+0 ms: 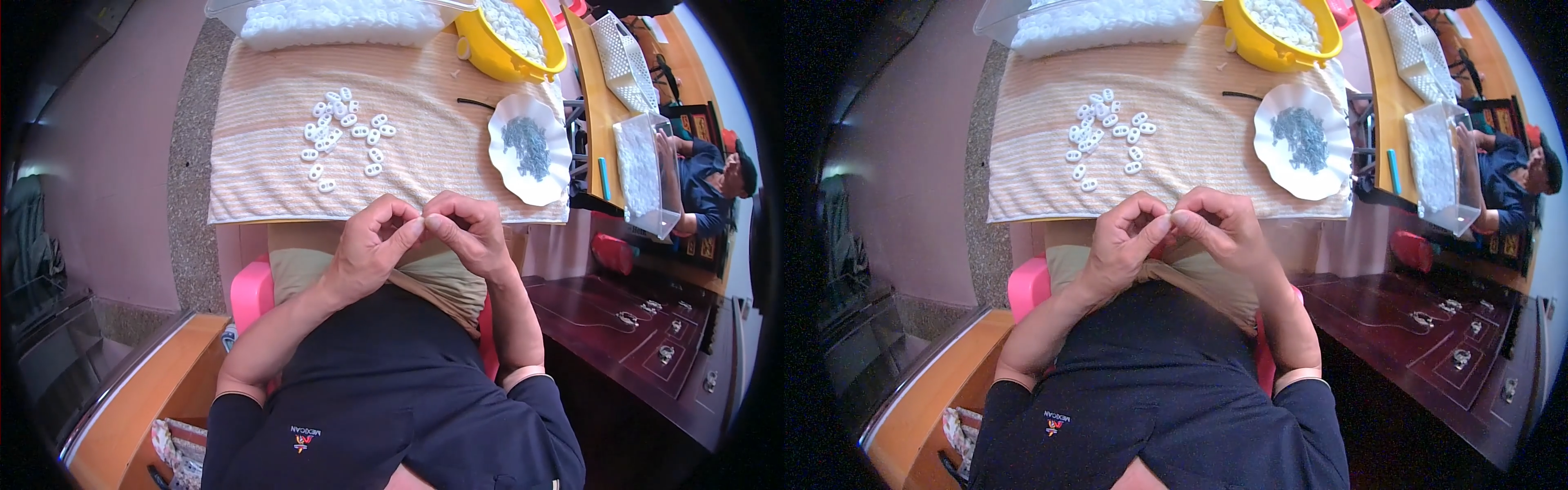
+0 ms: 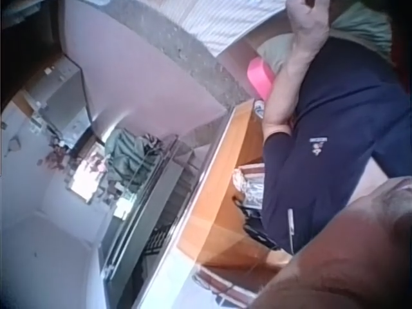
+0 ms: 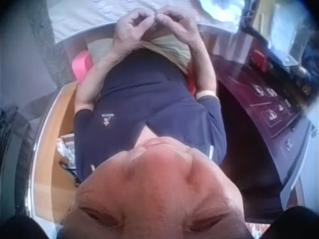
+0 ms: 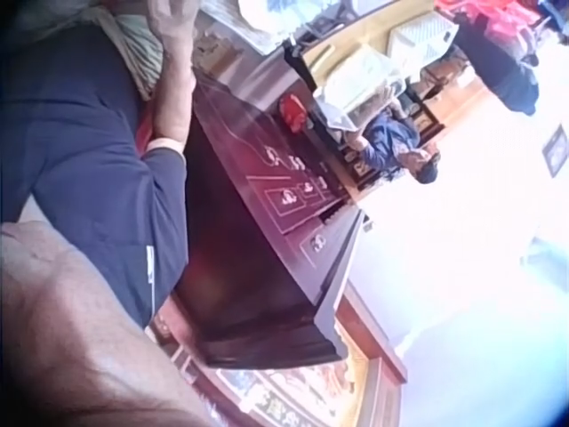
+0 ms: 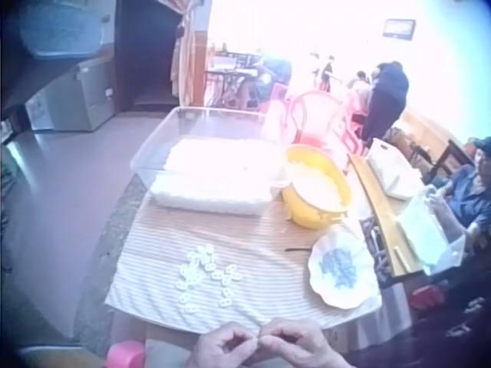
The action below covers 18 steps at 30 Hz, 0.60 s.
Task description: Inspecting and deburring small white plastic hardware components on a workbench.
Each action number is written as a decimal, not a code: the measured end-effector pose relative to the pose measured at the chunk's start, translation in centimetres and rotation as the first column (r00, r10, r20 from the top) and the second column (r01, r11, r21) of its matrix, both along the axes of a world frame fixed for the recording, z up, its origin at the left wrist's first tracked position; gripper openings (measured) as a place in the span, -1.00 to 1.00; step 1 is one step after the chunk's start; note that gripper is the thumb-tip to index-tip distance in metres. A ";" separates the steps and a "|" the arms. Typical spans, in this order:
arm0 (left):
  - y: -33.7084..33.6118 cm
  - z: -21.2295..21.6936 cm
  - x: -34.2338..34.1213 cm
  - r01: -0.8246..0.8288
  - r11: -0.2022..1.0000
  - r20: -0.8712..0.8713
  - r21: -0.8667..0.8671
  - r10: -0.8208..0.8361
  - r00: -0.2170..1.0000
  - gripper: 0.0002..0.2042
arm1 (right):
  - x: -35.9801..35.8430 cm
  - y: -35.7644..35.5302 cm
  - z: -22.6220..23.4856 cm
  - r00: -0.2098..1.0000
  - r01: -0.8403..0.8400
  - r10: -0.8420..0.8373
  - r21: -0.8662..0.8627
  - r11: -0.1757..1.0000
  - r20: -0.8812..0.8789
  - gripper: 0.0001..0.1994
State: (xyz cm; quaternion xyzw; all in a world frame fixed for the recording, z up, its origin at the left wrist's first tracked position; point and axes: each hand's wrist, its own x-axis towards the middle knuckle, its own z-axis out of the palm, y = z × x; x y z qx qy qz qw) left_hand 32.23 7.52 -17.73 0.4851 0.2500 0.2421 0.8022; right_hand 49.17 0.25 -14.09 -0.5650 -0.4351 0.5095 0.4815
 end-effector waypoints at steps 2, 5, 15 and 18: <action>0.0 0.0 0.0 0.005 1.000 -0.016 0.015 -0.005 1.000 -0.87 | -0.1 0.1 0.1 1.000 0.005 -0.006 0.019 1.000 0.028 -0.89; 0.1 0.0 0.0 0.000 1.000 -0.010 0.022 0.000 1.000 -0.86 | -0.3 0.1 0.0 0.996 -0.002 -0.006 0.077 0.997 0.094 -0.89; 0.1 -0.1 0.0 -0.023 1.000 0.005 -0.003 0.023 1.000 -0.86 | -0.6 0.1 -0.3 0.988 0.001 -0.025 0.156 0.988 0.155 -0.95; 0.1 0.2 0.0 -0.024 1.000 0.010 -0.019 0.025 1.000 -0.86 | -0.7 0.0 -0.5 0.985 0.009 -0.039 0.177 0.984 0.167 -0.97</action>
